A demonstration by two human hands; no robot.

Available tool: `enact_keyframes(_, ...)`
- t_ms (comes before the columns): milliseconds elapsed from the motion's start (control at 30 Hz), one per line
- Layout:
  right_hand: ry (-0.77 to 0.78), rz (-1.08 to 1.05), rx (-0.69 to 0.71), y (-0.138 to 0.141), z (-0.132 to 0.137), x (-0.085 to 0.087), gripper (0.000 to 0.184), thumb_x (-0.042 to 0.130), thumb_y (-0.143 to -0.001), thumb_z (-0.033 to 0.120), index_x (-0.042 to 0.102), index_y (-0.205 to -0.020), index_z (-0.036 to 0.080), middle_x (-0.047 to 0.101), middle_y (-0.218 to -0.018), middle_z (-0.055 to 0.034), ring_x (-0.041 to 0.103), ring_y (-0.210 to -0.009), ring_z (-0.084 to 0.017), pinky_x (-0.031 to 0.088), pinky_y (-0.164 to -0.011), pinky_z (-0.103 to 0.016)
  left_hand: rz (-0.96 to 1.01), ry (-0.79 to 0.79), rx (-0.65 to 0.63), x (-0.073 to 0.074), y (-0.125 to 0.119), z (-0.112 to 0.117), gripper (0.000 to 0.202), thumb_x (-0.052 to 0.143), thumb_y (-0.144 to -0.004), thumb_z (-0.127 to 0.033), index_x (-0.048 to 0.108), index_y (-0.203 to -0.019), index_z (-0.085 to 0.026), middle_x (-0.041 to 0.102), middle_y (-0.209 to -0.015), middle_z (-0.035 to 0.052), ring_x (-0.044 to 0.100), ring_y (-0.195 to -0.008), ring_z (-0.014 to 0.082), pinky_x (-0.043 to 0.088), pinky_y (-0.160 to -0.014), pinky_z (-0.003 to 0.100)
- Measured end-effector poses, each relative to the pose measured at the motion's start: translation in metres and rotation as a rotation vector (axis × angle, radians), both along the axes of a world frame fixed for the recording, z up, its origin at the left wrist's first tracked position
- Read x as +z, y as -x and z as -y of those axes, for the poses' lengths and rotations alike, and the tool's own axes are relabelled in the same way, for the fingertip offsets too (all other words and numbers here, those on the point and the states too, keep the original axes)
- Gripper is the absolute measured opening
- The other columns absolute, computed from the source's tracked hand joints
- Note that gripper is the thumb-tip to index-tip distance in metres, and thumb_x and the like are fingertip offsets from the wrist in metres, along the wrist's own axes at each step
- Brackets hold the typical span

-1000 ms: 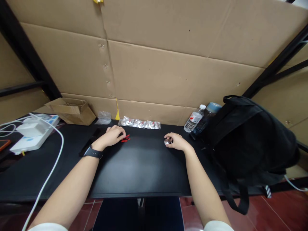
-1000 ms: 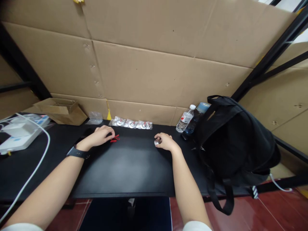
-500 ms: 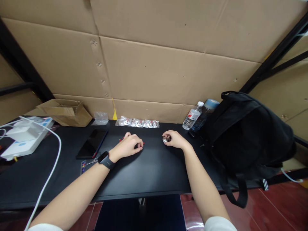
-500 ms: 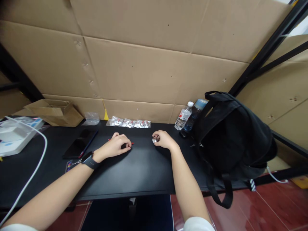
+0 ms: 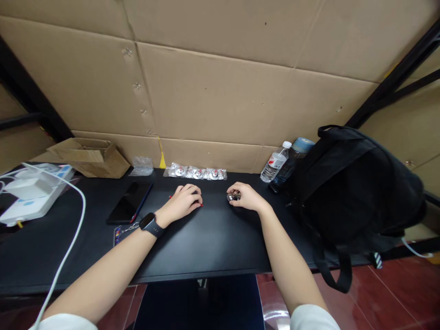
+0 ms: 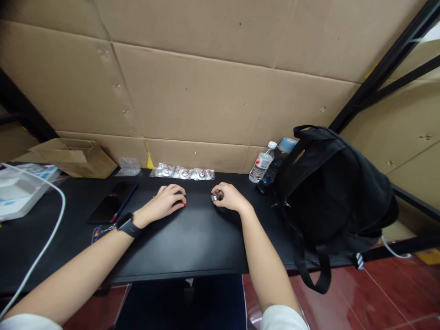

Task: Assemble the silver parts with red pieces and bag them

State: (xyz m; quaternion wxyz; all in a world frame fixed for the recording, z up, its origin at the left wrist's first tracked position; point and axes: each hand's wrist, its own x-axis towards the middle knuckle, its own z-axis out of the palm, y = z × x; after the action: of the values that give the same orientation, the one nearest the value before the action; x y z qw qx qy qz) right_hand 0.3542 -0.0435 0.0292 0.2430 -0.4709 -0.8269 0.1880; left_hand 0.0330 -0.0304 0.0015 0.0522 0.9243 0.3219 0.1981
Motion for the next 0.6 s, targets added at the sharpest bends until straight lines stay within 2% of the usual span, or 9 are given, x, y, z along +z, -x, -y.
enact_keyframes(100,-0.005,-0.049,-0.005,0.004,0.001,0.000,0.036,0.080,-0.069,0.013,0.075,-0.104,0.021,0.068,-0.103,-0.0049,0.066,-0.086,-0.016,0.053,-0.082,-0.029,0.001,0.022,0.025,-0.001,0.000,-0.001,0.017,0.058,-0.100,-0.034,0.069,-0.091,-0.024,0.066,-0.115,0.0056,0.052,-0.117,0.0261,0.033,-0.087,0.038)
enact_keyframes(200,0.001,-0.130,-0.007,0.011,0.002,-0.003,0.048,0.080,-0.070,0.015,0.070,-0.117,0.022,0.069,-0.105,-0.0048,0.067,-0.087,-0.016,0.054,-0.082,-0.029,0.007,0.035,0.018,-0.005,-0.001,-0.001,0.018,0.054,-0.102,-0.032,0.066,-0.091,-0.023,0.068,-0.108,0.0061,0.053,-0.115,0.0257,0.033,-0.087,0.038)
enact_keyframes(300,0.051,-0.216,0.017,0.019,0.003,-0.006,0.055,0.080,-0.072,0.020,0.065,-0.125,0.022,0.069,-0.106,-0.0046,0.068,-0.080,-0.014,0.055,-0.076,-0.027,0.058,0.065,0.043,-0.007,-0.004,-0.002,0.016,0.049,-0.104,-0.028,0.061,-0.095,-0.022,0.069,-0.103,0.0045,0.054,-0.111,0.0238,0.033,-0.089,0.038)
enact_keyframes(433,0.061,-0.264,0.062,0.030,0.005,-0.007,0.051,0.081,-0.074,0.025,0.067,-0.123,0.023,0.069,-0.108,-0.0053,0.069,-0.081,-0.014,0.057,-0.075,-0.027,0.150,0.131,0.081,-0.003,-0.008,0.001,0.016,0.046,-0.105,-0.027,0.059,-0.098,-0.022,0.070,-0.102,0.0023,0.056,-0.106,0.0209,0.034,-0.092,0.037)
enact_keyframes(600,0.068,-0.357,0.069,0.043,0.008,-0.008,0.047,0.081,-0.074,0.026,0.068,-0.120,0.023,0.066,-0.113,-0.0068,0.069,-0.090,-0.017,0.060,-0.072,-0.028,0.230,0.151,0.098,0.006,-0.009,0.006,0.013,0.059,-0.100,-0.034,0.068,-0.095,-0.025,0.073,-0.104,0.0011,0.059,-0.110,0.0218,0.032,-0.096,0.039)
